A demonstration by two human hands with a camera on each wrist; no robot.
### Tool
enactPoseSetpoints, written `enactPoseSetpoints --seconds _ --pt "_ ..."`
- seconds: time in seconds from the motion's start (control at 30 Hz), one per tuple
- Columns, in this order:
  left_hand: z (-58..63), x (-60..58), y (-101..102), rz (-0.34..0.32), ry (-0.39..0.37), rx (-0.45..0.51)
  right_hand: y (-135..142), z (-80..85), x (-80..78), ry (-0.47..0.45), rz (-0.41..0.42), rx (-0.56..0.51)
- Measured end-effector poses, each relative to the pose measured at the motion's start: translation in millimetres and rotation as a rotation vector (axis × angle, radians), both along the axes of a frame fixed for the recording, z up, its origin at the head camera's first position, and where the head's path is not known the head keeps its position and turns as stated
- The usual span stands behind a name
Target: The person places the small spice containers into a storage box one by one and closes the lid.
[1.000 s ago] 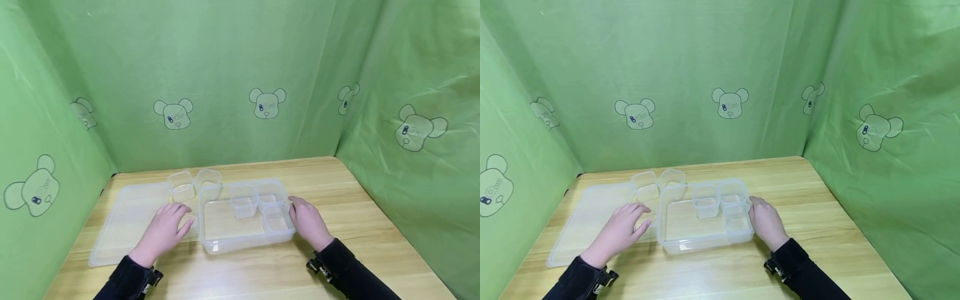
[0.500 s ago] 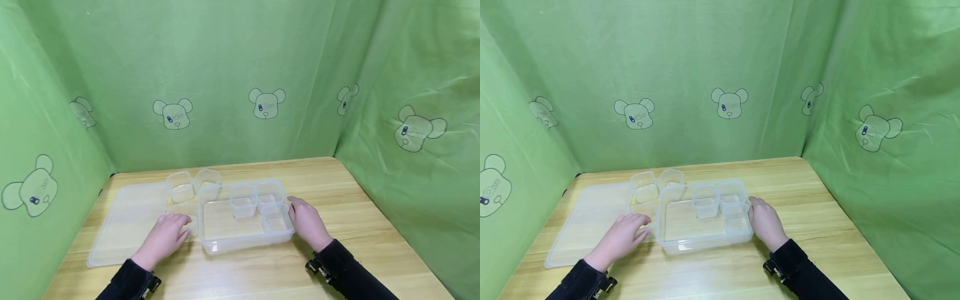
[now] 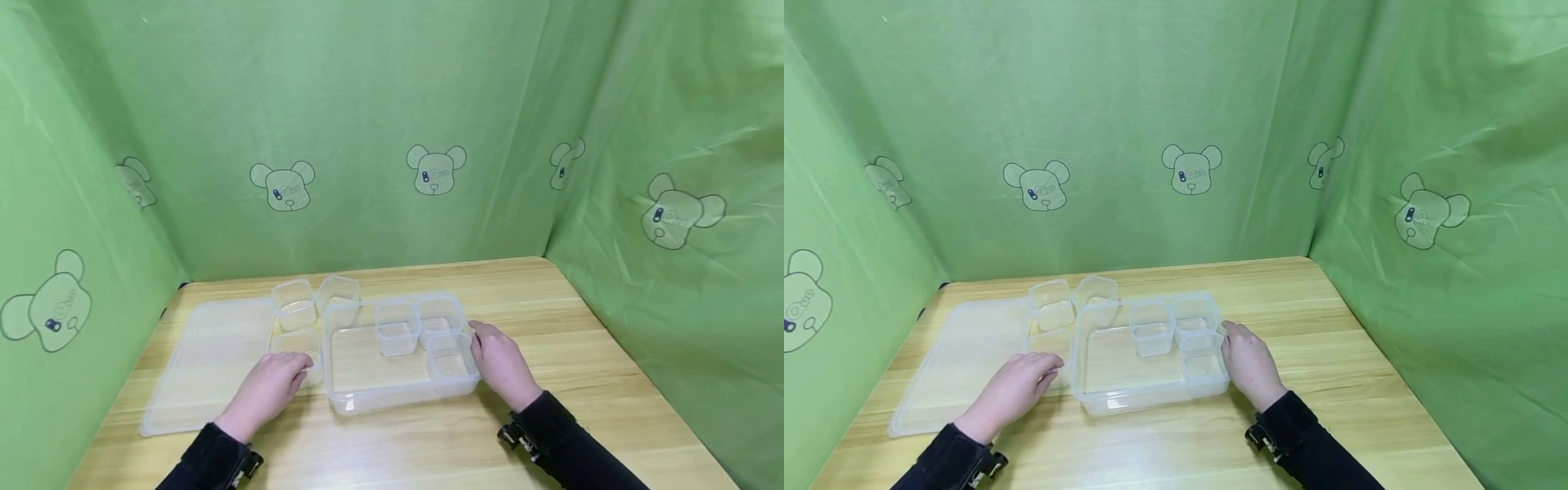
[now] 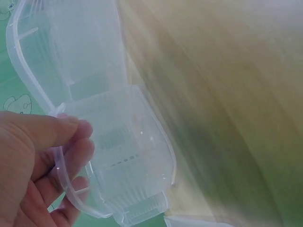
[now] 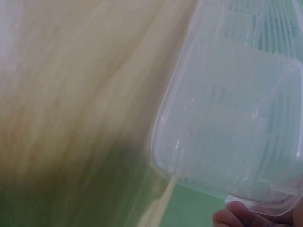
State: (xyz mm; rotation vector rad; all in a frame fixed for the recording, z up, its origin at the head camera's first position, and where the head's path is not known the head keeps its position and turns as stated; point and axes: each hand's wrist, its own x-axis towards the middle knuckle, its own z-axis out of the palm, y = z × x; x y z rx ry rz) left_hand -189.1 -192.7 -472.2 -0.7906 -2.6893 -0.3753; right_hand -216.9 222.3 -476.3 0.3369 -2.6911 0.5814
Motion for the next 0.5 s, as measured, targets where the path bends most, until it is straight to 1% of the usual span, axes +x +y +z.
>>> enactPoseSetpoints --seconds 0.13,0.27,0.4,0.5 --pt "2.3 -0.8 -2 -0.005 0.012 0.02 0 -0.5 -0.2 0.003 0.001 0.0" --pt "6.0 -0.3 -4 -0.004 0.005 0.033 0 -1.3 -0.7 -0.002 0.001 0.01" --pt "12.7 1.1 -4 0.003 0.011 0.044 1 -2.1 -1.1 0.004 0.004 0.014" --pt "19.9 2.2 -4 0.002 0.019 0.045 1 -2.9 -1.1 0.006 0.004 0.004"
